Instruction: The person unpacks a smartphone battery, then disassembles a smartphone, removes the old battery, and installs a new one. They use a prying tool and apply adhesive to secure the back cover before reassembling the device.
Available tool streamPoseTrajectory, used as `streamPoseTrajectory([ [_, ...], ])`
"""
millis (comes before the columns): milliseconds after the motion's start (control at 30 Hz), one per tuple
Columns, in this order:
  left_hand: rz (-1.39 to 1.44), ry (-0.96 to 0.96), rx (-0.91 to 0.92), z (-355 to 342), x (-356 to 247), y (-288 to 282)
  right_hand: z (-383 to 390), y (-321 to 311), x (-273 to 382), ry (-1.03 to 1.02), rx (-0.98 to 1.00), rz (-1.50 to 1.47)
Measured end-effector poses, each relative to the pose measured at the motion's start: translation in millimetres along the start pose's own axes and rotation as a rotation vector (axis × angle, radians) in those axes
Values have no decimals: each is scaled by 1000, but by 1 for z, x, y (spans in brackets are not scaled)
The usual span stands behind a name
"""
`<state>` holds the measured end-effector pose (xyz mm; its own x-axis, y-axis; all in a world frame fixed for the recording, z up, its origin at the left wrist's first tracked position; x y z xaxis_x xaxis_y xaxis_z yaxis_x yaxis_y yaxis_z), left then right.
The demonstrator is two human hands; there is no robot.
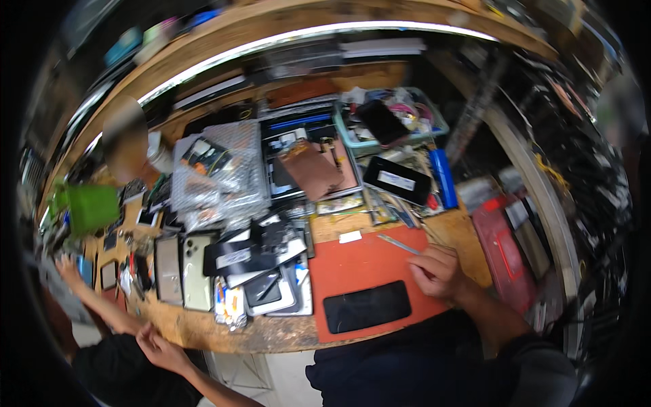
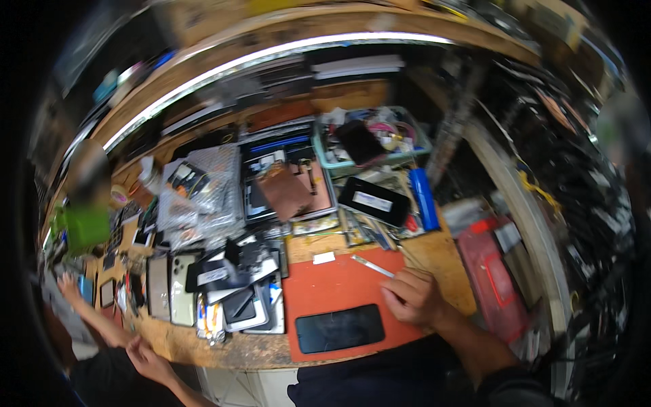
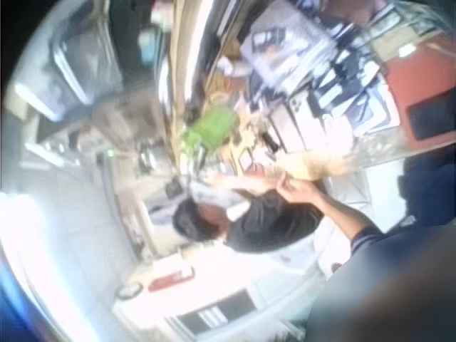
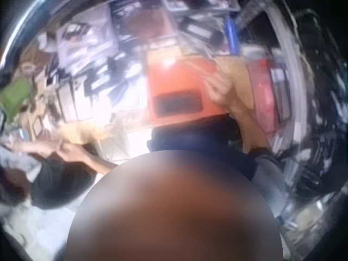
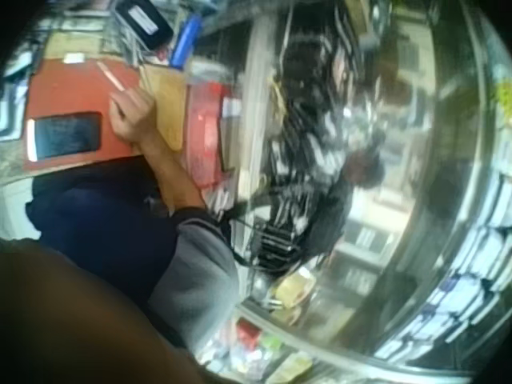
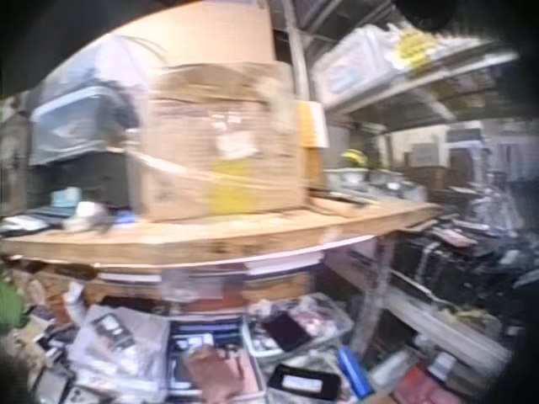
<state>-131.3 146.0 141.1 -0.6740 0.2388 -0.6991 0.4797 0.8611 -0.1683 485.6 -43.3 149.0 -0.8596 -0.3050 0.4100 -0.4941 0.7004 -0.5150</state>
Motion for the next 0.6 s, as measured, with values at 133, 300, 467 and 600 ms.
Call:
streamPoseTrajectory([
  [133,-96,75,138,40,-19,23,-2,-7,2,70,-32,-28],
  [300,-84,207,86,69,-28,32,-69,-12,-31,186,-85,177],
  [467,167,-32,243,101,-100,51,-145,2,-114,-17,49,817],
  [600,316,248,313,112,-107,36,-147,25,-137,-52,59,886],
])
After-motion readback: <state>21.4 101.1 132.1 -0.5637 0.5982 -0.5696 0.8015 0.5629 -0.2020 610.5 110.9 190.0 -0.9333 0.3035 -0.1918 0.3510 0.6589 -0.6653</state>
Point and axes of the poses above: each hand's wrist, its own z-axis away from the middle knuckle, its own y-axis out of the palm, x = y × z, the point moved 1 cm from there along -z, towards the middle knuckle, and after that the axes turned 11 degrees about -x, right-handed, at the moved point
